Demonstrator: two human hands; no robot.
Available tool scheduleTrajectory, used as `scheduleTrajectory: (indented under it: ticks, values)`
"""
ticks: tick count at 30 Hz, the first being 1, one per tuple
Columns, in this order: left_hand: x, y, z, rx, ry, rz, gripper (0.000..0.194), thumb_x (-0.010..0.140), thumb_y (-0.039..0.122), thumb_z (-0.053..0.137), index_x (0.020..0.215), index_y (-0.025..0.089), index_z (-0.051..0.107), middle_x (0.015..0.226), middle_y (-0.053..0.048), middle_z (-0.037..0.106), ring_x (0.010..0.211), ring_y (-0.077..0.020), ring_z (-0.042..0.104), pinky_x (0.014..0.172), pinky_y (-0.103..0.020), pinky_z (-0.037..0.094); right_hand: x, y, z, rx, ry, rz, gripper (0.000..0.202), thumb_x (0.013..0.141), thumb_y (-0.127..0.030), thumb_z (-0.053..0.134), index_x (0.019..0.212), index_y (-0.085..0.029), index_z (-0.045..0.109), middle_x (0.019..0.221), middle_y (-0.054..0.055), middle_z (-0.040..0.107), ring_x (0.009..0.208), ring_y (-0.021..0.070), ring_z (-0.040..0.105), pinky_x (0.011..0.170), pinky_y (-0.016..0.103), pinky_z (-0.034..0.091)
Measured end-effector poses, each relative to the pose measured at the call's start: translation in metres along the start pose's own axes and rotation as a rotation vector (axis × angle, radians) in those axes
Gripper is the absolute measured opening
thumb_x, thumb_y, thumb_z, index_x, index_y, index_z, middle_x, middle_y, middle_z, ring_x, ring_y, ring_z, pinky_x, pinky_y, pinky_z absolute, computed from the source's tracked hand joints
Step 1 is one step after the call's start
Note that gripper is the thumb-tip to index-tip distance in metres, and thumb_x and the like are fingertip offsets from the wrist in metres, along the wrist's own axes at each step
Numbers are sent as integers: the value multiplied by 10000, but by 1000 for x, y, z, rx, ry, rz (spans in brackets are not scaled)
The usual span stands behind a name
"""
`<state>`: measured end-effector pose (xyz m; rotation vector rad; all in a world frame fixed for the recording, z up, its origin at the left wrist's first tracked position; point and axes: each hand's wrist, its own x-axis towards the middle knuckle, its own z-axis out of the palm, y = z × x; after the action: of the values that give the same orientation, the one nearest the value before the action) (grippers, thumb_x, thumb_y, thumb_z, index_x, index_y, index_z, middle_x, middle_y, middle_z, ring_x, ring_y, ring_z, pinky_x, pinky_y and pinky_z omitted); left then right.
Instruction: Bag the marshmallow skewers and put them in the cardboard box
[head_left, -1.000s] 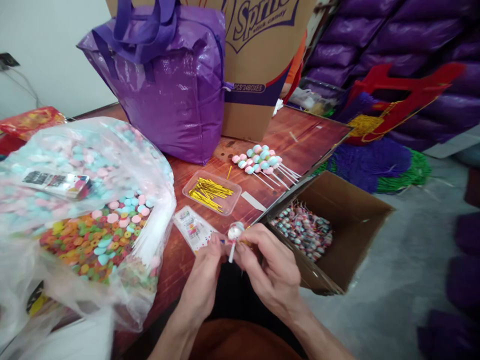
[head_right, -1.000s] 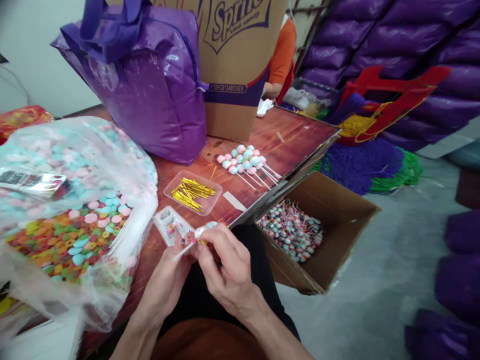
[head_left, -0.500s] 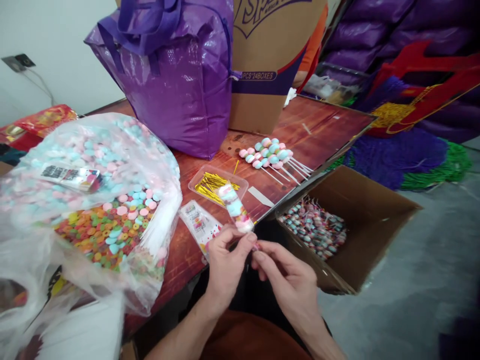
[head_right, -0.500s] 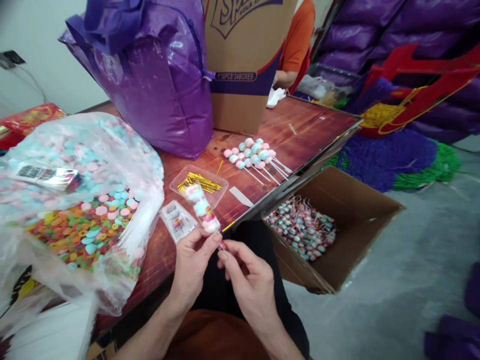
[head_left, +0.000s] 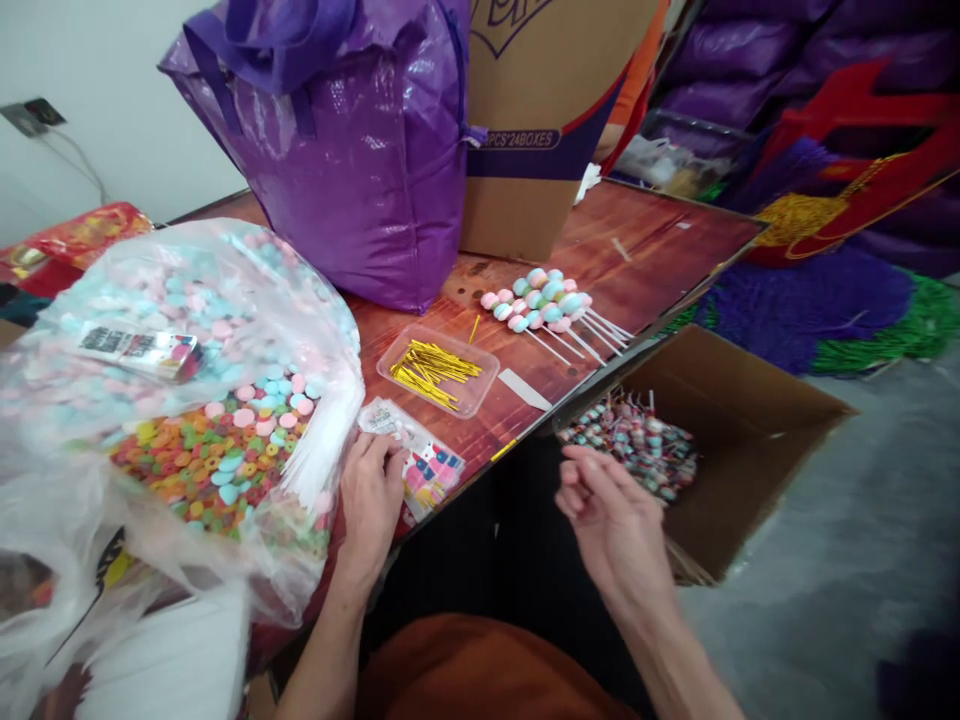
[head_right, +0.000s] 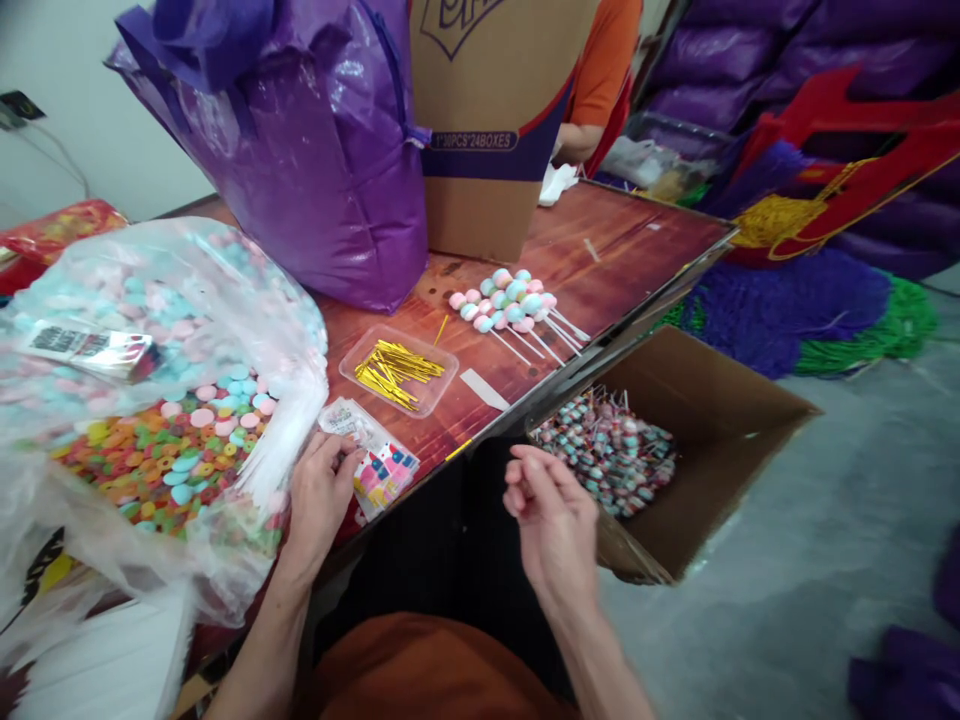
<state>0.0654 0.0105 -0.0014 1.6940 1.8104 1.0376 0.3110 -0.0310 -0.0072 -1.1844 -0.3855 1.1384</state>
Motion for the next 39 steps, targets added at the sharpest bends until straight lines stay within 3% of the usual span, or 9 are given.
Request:
scheduleTrajectory:
  ticks: [7, 10, 15, 18, 20, 23, 26, 31, 39]
  values:
    - [-4, 20, 0, -474, -9, -227, 179, 822, 341, 703, 782, 179, 640, 719, -4, 629, 663, -145, 551, 642, -243, 436, -29, 22, 64, -449, -392, -156, 235, 803, -359, 729, 944, -171, 719, 794, 30, 685, 637, 136, 567, 583, 252, 485]
    - [-8, 37, 4, -571, -35, -244, 181, 796, 331, 739, 768, 174, 653, 717, -2, 640, 674, -142, 570, 652, -233, 445, -28, 23, 81, -449, -443, -132, 193, 772, -328, 740, 886, -172, 731, 722, 1, 664, 596, 128, 534, 562, 245, 460]
    - [-29, 54, 14, -732, 141, -321, 274, 761, 387, 787, 700, 185, 612, 663, 28, 577, 639, -118, 521, 634, -219, 428, -23, 9, 82, -375, -400, -115, 217, 809, -335, 707, 682, -165, 662, 616, -19, 592, 580, 120, 496, 568, 240, 428]
    - [-41, 58, 23, -914, -102, -460, 445, 777, 503, 749, 559, 149, 591, 554, 17, 513, 526, -84, 416, 525, -217, 357, -21, -2, 77, -392, -351, -180, 250, 819, -348, 703, 663, -175, 614, 601, -29, 560, 571, 115, 476, 555, 233, 408]
    - [-40, 62, 28, -1148, -256, -664, 415, 735, 538, 776, 677, 137, 688, 628, -2, 591, 511, -65, 416, 493, -206, 343, -21, -7, 74, -393, -351, -196, 264, 825, -356, 697, 660, -182, 589, 589, -36, 549, 558, 115, 478, 548, 232, 407]
    - [-26, 69, 33, -1451, -212, -877, 393, 603, 385, 909, 891, 174, 745, 855, -20, 703, 623, -68, 546, 581, -190, 446, -21, -9, 73, -404, -383, -219, 301, 844, -368, 682, 642, -184, 556, 595, -34, 536, 570, 118, 483, 568, 235, 415]
    - [-11, 77, 35, -1491, -94, -800, 328, 541, 222, 941, 787, 153, 736, 772, 3, 695, 618, -64, 562, 609, -185, 478, -21, -9, 73, -435, -377, -274, 355, 875, -386, 645, 619, -185, 506, 618, -35, 474, 598, 113, 429, 579, 234, 391]
    - [-7, 86, 36, -1388, 10, -623, 258, 634, 295, 898, 710, 147, 700, 655, 31, 639, 546, -49, 516, 561, -170, 467, -15, -7, 73, -471, -333, -315, 456, 929, -459, 557, 583, -197, 416, 585, -47, 355, 553, 99, 326, 513, 230, 317]
    - [16, 82, 33, -1391, 57, -698, 334, 519, 197, 932, 665, 137, 636, 582, 69, 559, 465, -21, 434, 464, -146, 388, 11, -7, 63, -618, -471, -380, 519, 964, -460, 513, 538, -196, 377, 538, -46, 342, 514, 92, 328, 502, 249, 271]
